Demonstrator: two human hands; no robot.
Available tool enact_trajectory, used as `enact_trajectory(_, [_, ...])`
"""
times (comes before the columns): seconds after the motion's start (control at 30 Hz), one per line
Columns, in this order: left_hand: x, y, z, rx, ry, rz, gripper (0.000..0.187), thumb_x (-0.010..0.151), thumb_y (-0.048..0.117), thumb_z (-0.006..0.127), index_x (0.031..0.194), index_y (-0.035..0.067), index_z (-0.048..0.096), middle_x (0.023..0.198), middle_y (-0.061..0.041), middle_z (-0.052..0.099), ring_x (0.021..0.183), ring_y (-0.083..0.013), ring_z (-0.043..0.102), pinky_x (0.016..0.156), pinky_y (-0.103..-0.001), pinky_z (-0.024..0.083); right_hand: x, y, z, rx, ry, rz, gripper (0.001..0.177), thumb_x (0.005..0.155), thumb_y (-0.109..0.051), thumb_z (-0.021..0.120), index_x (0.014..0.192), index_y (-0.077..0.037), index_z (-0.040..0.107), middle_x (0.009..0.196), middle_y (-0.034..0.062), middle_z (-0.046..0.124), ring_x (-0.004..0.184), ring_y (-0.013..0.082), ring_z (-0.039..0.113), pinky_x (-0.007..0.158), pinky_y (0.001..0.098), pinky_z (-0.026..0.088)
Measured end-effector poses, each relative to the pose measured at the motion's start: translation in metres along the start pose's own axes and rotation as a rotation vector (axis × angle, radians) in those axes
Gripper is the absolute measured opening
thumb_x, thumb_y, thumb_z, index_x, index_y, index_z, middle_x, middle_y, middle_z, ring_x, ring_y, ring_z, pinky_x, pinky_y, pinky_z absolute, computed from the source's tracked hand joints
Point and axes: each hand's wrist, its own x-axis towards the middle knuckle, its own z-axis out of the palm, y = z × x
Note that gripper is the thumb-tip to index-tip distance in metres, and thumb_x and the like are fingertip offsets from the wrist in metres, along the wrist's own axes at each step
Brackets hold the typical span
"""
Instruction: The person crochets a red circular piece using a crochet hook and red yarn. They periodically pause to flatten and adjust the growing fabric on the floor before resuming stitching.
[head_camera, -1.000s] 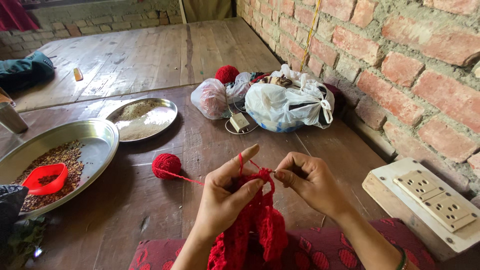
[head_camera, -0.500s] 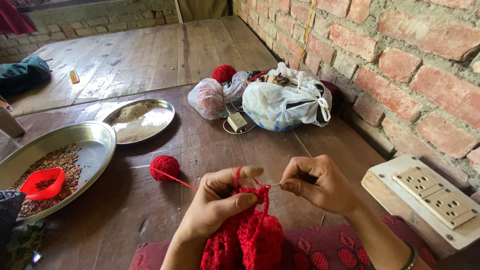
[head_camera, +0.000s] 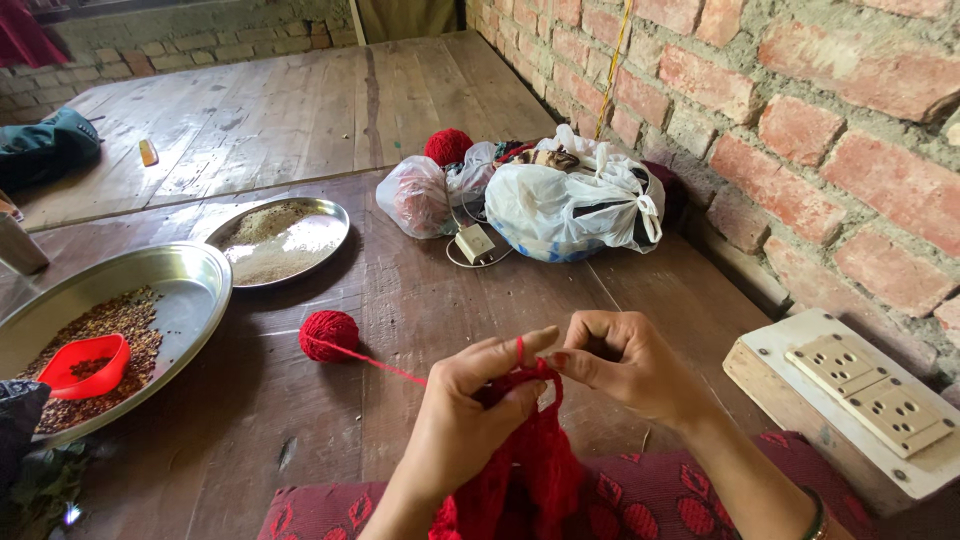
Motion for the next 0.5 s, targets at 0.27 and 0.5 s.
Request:
enact_trajectory(0.27, [-0.001,-0.007,0.010,0.392,0.093,0.355,0.054,0.086,-0.007,0.071,0.134,0.019,0.071,0.090,-0.004,0.066,0.076,-0.0093,0.063,0.067,-0.023,0.053,-0.003,0.007,0.006,0.347,0.083,0.277,0.029,0.094,-0.034,0.073,0.080,-0.012,0.060,0.063,-0.0089,0.048,0.053,0.0021,0.037,0.045,0.0206,0.026])
enact_trajectory(0.5, [0.007,-0.017,0.003,-0.295,0.077,-0.032,0.069,0.087,-0.009,0.068,0.152,0.000,0.049,0.094,-0.001,0.068,0.080,-0.0051,0.062,0.072,-0.023,0.054,0.004,-0.004,0.005,-0.043,0.093,0.021,0.025,0.095,-0.031,0.071,0.087,-0.007,0.069,0.071,-0.0068,0.060,0.065,0.0039,0.054,0.058,0.0217,0.047])
